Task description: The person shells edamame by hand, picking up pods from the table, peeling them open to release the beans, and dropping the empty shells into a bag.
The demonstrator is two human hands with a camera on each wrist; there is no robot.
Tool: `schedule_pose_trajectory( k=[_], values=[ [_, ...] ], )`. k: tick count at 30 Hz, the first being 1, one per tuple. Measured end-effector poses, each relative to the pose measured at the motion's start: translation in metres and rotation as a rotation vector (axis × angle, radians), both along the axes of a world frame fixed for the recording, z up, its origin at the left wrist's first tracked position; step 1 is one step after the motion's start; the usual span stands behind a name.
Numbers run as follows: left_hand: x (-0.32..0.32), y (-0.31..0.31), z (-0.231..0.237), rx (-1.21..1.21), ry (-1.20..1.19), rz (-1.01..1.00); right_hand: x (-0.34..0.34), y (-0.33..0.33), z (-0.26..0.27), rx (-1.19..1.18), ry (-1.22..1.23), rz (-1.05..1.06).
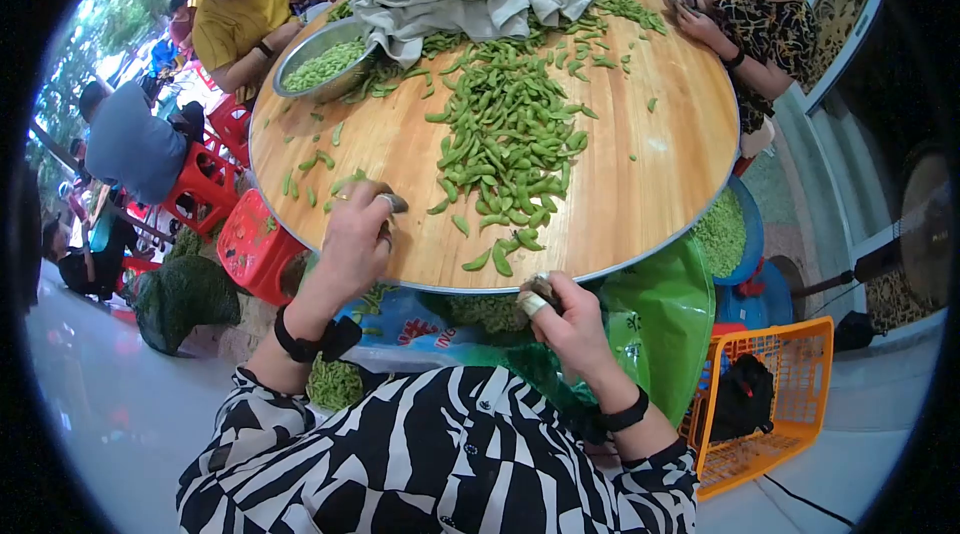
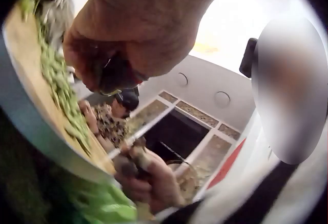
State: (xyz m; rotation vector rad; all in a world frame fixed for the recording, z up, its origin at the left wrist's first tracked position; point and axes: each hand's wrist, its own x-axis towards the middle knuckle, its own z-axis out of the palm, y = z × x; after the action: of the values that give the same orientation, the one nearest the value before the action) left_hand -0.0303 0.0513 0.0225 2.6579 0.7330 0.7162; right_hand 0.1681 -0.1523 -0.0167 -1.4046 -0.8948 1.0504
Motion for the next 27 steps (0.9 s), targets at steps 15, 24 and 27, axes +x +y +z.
schedule_pose_trajectory(
  k=[15, 24, 27],
  values=[
    [-0.013, 0.049, -0.035, 0.068, -0.022, 0.089, 0.002, 0.000, -0.001, -0.007, -0.032, -0.043],
    [-0.015, 0.062, -0.042, 0.070, 0.026, 0.170, 0.003, 0.000, 0.000, -0.011, 0.001, -0.025],
    [-0.018, 0.065, -0.032, -0.108, 0.016, 0.209, 0.002, 0.001, -0.001, -0.004, -0.014, -0.026]
  ],
)
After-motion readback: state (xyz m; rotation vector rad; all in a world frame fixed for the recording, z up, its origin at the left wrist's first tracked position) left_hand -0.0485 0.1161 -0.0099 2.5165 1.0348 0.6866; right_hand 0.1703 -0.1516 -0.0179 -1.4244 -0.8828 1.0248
